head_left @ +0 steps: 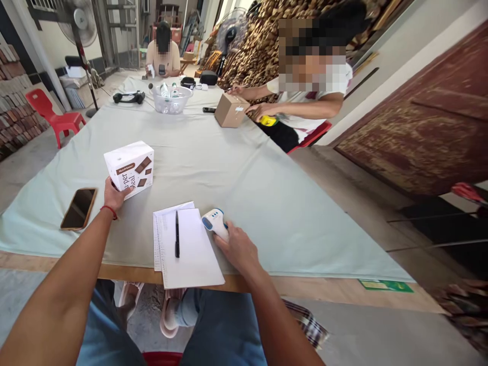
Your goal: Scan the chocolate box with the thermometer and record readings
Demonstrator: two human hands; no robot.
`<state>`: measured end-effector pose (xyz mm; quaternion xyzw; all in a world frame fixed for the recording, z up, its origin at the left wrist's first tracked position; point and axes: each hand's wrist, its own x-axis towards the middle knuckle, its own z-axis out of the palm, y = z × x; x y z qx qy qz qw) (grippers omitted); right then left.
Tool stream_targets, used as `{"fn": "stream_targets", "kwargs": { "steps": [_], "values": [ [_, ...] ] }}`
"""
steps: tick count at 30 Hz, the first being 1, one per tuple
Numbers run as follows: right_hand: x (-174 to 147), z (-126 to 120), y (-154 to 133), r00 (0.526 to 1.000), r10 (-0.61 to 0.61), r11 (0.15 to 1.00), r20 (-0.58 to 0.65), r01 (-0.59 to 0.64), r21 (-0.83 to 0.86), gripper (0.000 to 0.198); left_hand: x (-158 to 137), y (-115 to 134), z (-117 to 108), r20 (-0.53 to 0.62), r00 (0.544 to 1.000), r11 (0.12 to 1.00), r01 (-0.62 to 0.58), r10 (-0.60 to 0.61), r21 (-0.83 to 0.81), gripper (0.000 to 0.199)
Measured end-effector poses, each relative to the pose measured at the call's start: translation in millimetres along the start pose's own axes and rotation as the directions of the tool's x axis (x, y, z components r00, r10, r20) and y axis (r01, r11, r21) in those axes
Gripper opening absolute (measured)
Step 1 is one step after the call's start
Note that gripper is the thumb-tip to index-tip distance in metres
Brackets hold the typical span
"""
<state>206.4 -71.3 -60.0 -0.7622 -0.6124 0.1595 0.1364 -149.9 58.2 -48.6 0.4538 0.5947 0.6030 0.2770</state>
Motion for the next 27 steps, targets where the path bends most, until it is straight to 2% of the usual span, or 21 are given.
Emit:
{"fn": "stream_targets", "kwargs": {
  "steps": [2, 3, 4, 6, 7, 9, 11, 14, 16, 19, 23, 27],
  "values": [
    [-5, 2, -4, 0.997, 0.038, 0.964, -0.066, -0.019, 0.265, 0.044, -10, 7, -7, 0.001, 1.000, 1.000, 0.011, -0.011, 0.004, 0.082],
    [-9, 2, -7, 0.992, 0.056, 0.906, -0.112, -0.003, 0.424, 0.044, -18, 11, -11, 0.007, 1.000, 1.000, 0.007, -0.006, -0.006, 0.081],
    [-14, 2, -13, 0.985, 0.075, 0.816, -0.153, 0.027, 0.577, 0.044, -28, 15, -15, 0.018, 1.000, 1.000, -0.003, 0.003, -0.029, 0.078],
    [-27, 1, -29, 0.980, 0.096, 0.577, -0.173, 0.087, 0.812, 0.041, -51, 19, -24, 0.045, 0.999, 0.996, 0.002, 0.002, -0.085, 0.068],
    [-33, 0, -40, 0.987, 0.080, 0.456, -0.141, 0.090, 0.886, 0.037, -64, 20, -28, 0.041, 0.999, 0.993, 0.016, -0.011, -0.113, 0.065],
    [-46, -2, -64, 0.999, -0.039, 0.258, -0.020, 0.030, 0.966, 0.027, -87, 19, -34, 0.059, 0.997, 0.984, 0.056, -0.047, -0.168, 0.060],
    [-56, -2, -87, 0.983, -0.172, 0.166, 0.063, -0.034, 0.986, 0.024, -106, 15, -38, 0.096, 0.993, 0.981, 0.090, -0.074, -0.171, 0.061],
    [-64, 2, -114, 0.942, -0.322, 0.177, 0.093, -0.036, 0.984, 0.030, -121, 11, -41, 0.106, 0.992, 0.991, 0.078, -0.067, -0.104, 0.064],
    [-67, 7, -128, 0.925, -0.369, 0.205, 0.091, -0.014, 0.979, 0.033, -125, 11, -41, 0.094, 0.994, 0.995, 0.063, -0.055, -0.081, 0.065],
    [-68, 15, -140, 0.925, -0.364, 0.215, 0.109, -0.030, 0.976, 0.033, -126, 15, -40, 0.130, 0.991, 0.994, 0.057, -0.044, -0.092, 0.066],
    [-74, 22, -141, 0.921, -0.355, 0.217, 0.157, -0.082, 0.973, 0.031, -127, 17, -39, 0.167, 0.986, 0.994, 0.039, -0.022, -0.100, 0.069],
    [-78, 34, -135, 0.915, -0.342, 0.288, 0.212, -0.113, 0.951, 0.028, -127, 14, -41, 0.201, 0.980, 0.995, 0.017, 0.004, -0.103, 0.068]
  ]
}}
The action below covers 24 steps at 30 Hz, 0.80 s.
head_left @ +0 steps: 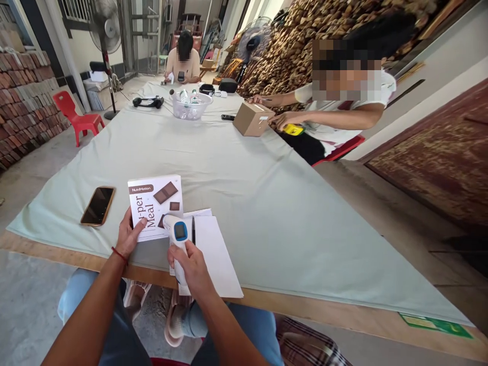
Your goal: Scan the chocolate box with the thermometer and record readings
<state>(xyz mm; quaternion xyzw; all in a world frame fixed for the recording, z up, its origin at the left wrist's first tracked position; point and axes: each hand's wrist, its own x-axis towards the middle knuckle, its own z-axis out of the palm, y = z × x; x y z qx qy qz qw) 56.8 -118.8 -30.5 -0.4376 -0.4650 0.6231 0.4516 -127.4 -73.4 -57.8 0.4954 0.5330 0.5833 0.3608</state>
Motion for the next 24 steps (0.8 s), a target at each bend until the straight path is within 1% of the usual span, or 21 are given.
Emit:
{"fn": "stream_targets", "kwargs": {
  "steps": [3, 6, 9, 16, 20, 24],
  "values": [
    [3, 2, 10, 1.000, 0.022, 0.998, -0.007, -0.023, -0.062, 0.030, 1, -1, -2, 0.023, 1.000, 1.000, 0.003, -0.003, 0.007, 0.064],
    [7, 7, 14, 1.000, 0.015, 0.997, -0.014, -0.016, -0.072, 0.032, 2, 0, -3, 0.039, 0.999, 1.000, 0.007, -0.008, 0.027, 0.063],
    [7, 10, 11, 0.999, 0.014, 0.997, -0.045, -0.017, -0.079, 0.033, 3, 1, -4, 0.044, 0.999, 0.999, 0.002, -0.004, 0.044, 0.061],
    [6, 10, 7, 0.997, 0.055, 0.995, -0.063, -0.059, -0.074, 0.032, 3, 3, -3, 0.009, 1.000, 0.999, 0.007, -0.008, 0.053, 0.053],
    [6, 10, 6, 0.997, 0.053, 0.997, -0.057, -0.056, -0.058, 0.032, 3, 5, -2, -0.003, 1.000, 0.999, 0.015, -0.015, 0.037, 0.054],
    [5, 12, 1, 0.997, 0.037, 0.994, -0.062, -0.043, -0.102, 0.034, 3, 4, -2, 0.005, 1.000, 0.999, 0.013, -0.013, 0.046, 0.057]
  ]
}}
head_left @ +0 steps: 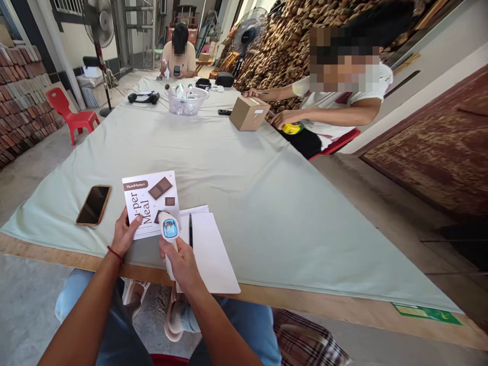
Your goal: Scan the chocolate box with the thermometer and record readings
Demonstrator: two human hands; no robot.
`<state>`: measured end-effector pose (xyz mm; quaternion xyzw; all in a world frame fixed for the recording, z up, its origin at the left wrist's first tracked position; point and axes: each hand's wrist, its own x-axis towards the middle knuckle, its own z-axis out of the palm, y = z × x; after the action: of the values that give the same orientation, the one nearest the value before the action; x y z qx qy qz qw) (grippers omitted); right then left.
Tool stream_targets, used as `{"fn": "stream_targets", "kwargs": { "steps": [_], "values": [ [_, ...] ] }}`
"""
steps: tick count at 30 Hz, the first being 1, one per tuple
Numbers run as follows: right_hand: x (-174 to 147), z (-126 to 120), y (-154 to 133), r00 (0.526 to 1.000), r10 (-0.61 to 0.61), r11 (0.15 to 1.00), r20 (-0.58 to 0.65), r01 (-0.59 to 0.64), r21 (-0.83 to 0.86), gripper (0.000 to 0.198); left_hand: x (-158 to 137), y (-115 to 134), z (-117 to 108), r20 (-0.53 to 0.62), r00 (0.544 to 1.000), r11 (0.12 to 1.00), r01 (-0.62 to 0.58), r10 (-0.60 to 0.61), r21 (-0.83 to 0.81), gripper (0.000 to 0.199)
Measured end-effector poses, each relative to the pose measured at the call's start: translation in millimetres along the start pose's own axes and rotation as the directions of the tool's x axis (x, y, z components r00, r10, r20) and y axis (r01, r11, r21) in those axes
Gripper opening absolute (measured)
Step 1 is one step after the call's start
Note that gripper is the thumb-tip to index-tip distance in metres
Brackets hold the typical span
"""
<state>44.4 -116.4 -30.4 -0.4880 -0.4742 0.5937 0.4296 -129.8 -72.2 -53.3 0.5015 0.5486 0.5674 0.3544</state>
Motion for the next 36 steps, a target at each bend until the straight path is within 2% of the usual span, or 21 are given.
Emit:
{"fn": "stream_targets", "kwargs": {
  "steps": [15, 28, 32, 36],
  "values": [
    [0, 0, 3, 1.000, -0.002, 1.000, -0.004, 0.002, -0.016, 0.033, 1, -5, -1, -0.012, 1.000, 1.000, 0.008, -0.007, 0.013, 0.055],
    [-4, 0, -6, 1.000, 0.028, 0.999, 0.006, -0.028, 0.017, 0.027, 1, -3, 1, -0.023, 1.000, 1.000, 0.006, -0.007, -0.029, 0.065],
    [-12, -16, -15, 1.000, -0.016, 0.999, -0.011, 0.016, 0.037, 0.024, 1, -2, 1, -0.060, 0.998, 0.999, 0.025, -0.026, -0.025, 0.066],
    [-19, -50, -21, 0.991, -0.076, 0.995, -0.109, 0.082, 0.050, 0.028, 0, -2, -2, -0.121, 0.992, 1.000, 0.027, -0.027, 0.000, 0.064]
  ]
}}
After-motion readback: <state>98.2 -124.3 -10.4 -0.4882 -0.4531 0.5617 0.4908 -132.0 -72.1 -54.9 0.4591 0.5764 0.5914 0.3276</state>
